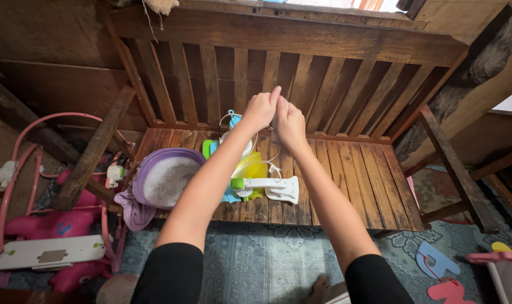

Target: The person wipes a small portable fan and its components with a cloth, then attaches the fan blades to the motor housing. The person handles the fan, blades, and cloth throughout the process.

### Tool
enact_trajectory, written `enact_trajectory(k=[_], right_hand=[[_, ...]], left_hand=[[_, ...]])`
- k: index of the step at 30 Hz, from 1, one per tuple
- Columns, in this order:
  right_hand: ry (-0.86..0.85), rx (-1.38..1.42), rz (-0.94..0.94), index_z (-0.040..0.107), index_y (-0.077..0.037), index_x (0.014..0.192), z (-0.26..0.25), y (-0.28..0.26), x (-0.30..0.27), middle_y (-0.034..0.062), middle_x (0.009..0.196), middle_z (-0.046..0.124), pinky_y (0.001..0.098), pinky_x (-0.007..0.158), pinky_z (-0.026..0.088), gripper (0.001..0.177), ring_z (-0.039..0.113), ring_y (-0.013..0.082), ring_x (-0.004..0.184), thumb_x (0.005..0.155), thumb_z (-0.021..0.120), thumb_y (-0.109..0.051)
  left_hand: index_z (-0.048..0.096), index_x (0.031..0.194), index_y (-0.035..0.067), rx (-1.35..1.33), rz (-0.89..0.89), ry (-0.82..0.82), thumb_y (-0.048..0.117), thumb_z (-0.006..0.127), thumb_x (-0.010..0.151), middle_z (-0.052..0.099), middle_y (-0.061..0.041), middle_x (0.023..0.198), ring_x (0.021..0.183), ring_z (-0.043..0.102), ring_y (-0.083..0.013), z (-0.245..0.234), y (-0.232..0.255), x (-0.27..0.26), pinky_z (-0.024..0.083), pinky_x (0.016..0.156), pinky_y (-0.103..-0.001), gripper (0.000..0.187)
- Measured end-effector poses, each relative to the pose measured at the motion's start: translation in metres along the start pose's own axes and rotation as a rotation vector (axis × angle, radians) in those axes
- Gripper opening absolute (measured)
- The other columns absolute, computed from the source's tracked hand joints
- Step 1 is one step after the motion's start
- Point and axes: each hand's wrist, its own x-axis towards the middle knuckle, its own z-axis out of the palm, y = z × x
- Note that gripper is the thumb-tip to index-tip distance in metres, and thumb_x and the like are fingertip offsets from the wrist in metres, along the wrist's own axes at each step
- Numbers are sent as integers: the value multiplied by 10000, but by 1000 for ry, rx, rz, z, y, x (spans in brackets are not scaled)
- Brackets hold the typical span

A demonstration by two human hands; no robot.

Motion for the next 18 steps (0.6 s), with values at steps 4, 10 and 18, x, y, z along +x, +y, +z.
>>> enact_trajectory(k=[4,10,18], right_hand=[[-136,254,170,654,-26,864,-14,-7,-15,-22,624,558,310,520,435,389,503,106,566,1029,568,-368],[-303,365,132,634,-40,786,-39,60,-39,-29,632,532,268,538,464,399,473,67,561,1054,594,-334],[-218,260,199,615,-16,736,-81,174,-54,29,642,587,292,547,473,483,522,110,547,1086,554,-343]], left_hand=[[723,748,-14,51,11,115,492,342,1057,672,-293,781,838,665,-500,-5,10,-5,520,796,-563,705],[742,745,1,116,-232,243,551,329,1037,685,-296,785,842,684,-488,-46,-35,18,534,792,-553,747],[704,791,-64,52,-450,348,621,360,1036,692,-254,763,778,702,-396,-95,-104,29,552,738,-502,806]])
